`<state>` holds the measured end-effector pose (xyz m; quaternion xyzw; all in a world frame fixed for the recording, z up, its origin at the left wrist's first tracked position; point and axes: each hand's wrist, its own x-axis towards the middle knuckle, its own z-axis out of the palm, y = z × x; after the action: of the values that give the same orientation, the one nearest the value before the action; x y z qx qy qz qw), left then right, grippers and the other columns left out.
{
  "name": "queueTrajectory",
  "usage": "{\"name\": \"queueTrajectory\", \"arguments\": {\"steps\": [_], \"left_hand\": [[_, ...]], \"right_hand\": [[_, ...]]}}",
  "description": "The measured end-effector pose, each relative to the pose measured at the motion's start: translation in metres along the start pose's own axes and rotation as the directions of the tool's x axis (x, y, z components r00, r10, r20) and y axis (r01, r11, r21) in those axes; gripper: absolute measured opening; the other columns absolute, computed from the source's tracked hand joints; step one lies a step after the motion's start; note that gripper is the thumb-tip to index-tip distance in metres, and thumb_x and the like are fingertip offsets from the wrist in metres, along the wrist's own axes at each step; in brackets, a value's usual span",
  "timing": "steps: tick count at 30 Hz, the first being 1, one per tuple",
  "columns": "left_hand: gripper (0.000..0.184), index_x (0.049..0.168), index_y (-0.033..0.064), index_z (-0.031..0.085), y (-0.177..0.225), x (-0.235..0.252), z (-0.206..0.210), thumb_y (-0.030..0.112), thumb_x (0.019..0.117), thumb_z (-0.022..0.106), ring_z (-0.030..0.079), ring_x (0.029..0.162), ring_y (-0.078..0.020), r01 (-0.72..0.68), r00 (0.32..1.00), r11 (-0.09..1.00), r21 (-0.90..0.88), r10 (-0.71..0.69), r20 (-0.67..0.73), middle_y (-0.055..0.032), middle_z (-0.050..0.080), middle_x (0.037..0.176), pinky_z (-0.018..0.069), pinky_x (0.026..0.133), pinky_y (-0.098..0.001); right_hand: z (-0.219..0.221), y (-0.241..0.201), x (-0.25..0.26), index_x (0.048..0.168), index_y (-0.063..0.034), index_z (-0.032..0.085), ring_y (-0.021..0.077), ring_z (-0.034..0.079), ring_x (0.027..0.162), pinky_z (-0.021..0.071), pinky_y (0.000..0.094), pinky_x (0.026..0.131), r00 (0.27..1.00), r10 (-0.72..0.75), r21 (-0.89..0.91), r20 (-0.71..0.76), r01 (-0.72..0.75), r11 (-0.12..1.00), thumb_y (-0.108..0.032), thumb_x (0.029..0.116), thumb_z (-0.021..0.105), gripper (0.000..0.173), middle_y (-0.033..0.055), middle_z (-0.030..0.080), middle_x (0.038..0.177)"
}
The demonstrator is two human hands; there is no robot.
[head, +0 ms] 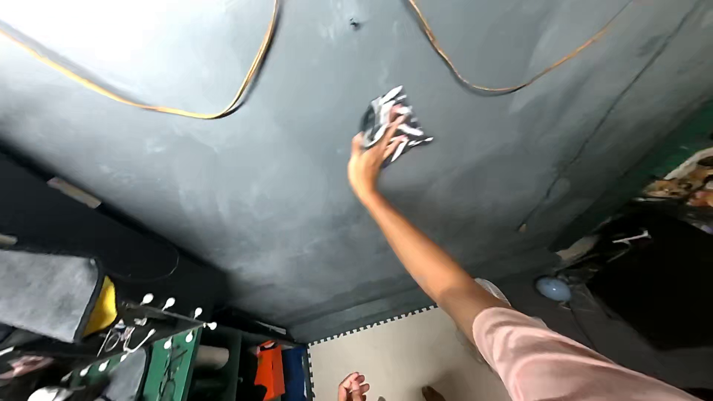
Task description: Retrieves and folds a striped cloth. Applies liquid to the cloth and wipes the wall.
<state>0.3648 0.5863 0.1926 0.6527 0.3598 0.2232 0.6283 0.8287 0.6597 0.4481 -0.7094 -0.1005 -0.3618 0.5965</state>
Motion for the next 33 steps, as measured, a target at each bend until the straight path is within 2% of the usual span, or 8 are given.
{"name": "queueTrajectory", "arguments": {"steps": [2,6,12,20,24,26,30,33], "left_hand": [[0.033,0.130,-0.0057,0.057,0.005,0.027,0.004,0.014,0.1078,0.043,0.071,0.102,-0.0256,-0.057,0.995,0.998,0.038,0.054,0.083,-0.0183,0.070,0.117,0.0588,0.090,-0.0412],[0.031,0.129,-0.0009,0.061,0.029,0.074,0.003,0.015,0.1063,0.048,0.071,0.104,-0.0220,-0.286,0.930,0.935,0.212,0.218,0.295,-0.0127,0.070,0.119,0.0597,0.093,-0.0397],[0.027,0.125,0.0018,0.065,0.032,0.122,-0.025,0.012,0.1052,0.049,0.071,0.099,-0.0161,-0.404,0.872,0.872,0.275,0.276,0.405,-0.0090,0.071,0.114,0.0600,0.091,-0.0350],[0.024,0.119,0.0044,0.069,0.019,0.142,-0.023,0.012,0.1037,0.052,0.070,0.100,-0.0147,-0.400,0.861,0.875,0.272,0.257,0.439,-0.0077,0.072,0.112,0.0594,0.091,-0.0345],[0.025,0.120,0.0048,0.069,0.019,0.150,-0.008,0.013,0.1050,0.050,0.070,0.102,-0.0151,-0.426,0.850,0.857,0.290,0.268,0.454,-0.0078,0.071,0.113,0.0590,0.093,-0.0343],[0.026,0.121,0.0042,0.069,0.023,0.153,-0.001,0.011,0.1047,0.049,0.070,0.101,-0.0150,-0.433,0.851,0.853,0.292,0.281,0.443,-0.0085,0.071,0.112,0.0591,0.093,-0.0340],[0.028,0.121,0.0009,0.068,0.029,0.164,0.008,0.009,0.1040,0.048,0.071,0.099,-0.0166,-0.397,0.884,0.879,0.264,0.288,0.369,-0.0107,0.071,0.112,0.0594,0.092,-0.0352],[0.027,0.120,0.0000,0.068,0.023,0.167,0.018,0.008,0.1035,0.049,0.071,0.098,-0.0163,-0.372,0.898,0.895,0.247,0.280,0.339,-0.0109,0.072,0.111,0.0596,0.091,-0.0353]], "right_hand": [[0.035,0.047,-0.063,0.163,-0.0096,0.026,0.0362,0.010,0.158,0.0029,0.0716,0.123,0.867,-0.430,-0.028,0.252,0.451,0.892,-0.030,0.0953,0.064,0.080,0.0143,0.020,0.170],[0.026,0.085,-0.066,0.155,-0.0372,0.043,0.0192,0.028,0.154,0.0278,0.0572,0.120,0.411,-0.692,0.091,0.594,0.820,0.565,-0.026,0.0936,0.069,0.068,-0.0110,0.032,0.166],[0.013,0.074,-0.027,0.141,-0.0286,0.062,0.0324,0.020,0.157,0.0069,0.0702,0.123,0.410,-0.760,-0.041,0.505,0.891,0.453,-0.038,0.1019,0.057,0.040,0.0062,0.028,0.168],[0.037,0.106,-0.056,0.107,-0.0238,0.074,0.0283,0.055,0.132,0.0307,0.0575,0.115,0.348,-0.887,-0.117,0.303,0.937,0.328,-0.024,0.0982,0.063,0.014,0.0073,0.063,0.138],[0.027,0.101,-0.029,0.105,-0.0234,0.073,0.0209,0.062,0.119,0.0386,0.0461,0.110,0.177,-0.923,-0.051,0.340,0.984,0.170,-0.024,0.1020,0.058,0.016,0.0015,0.067,0.130],[0.011,0.090,0.009,0.104,-0.0197,0.074,0.0237,0.064,0.117,0.0411,0.0474,0.106,0.246,-0.918,-0.056,0.310,0.969,0.241,-0.021,0.1003,0.061,0.014,0.0047,0.069,0.128],[-0.025,0.038,0.126,0.100,-0.0073,0.073,0.0441,0.054,0.124,0.0373,0.0616,0.104,0.748,-0.658,-0.228,-0.085,0.628,0.744,-0.009,0.0872,0.064,0.016,0.0250,0.062,0.130],[-0.018,0.011,0.156,0.121,-0.0083,0.072,0.0421,0.041,0.141,0.0312,0.0597,0.114,0.842,-0.433,-0.295,-0.323,0.345,0.891,-0.008,0.0883,0.060,0.035,0.0245,0.048,0.150]]}}
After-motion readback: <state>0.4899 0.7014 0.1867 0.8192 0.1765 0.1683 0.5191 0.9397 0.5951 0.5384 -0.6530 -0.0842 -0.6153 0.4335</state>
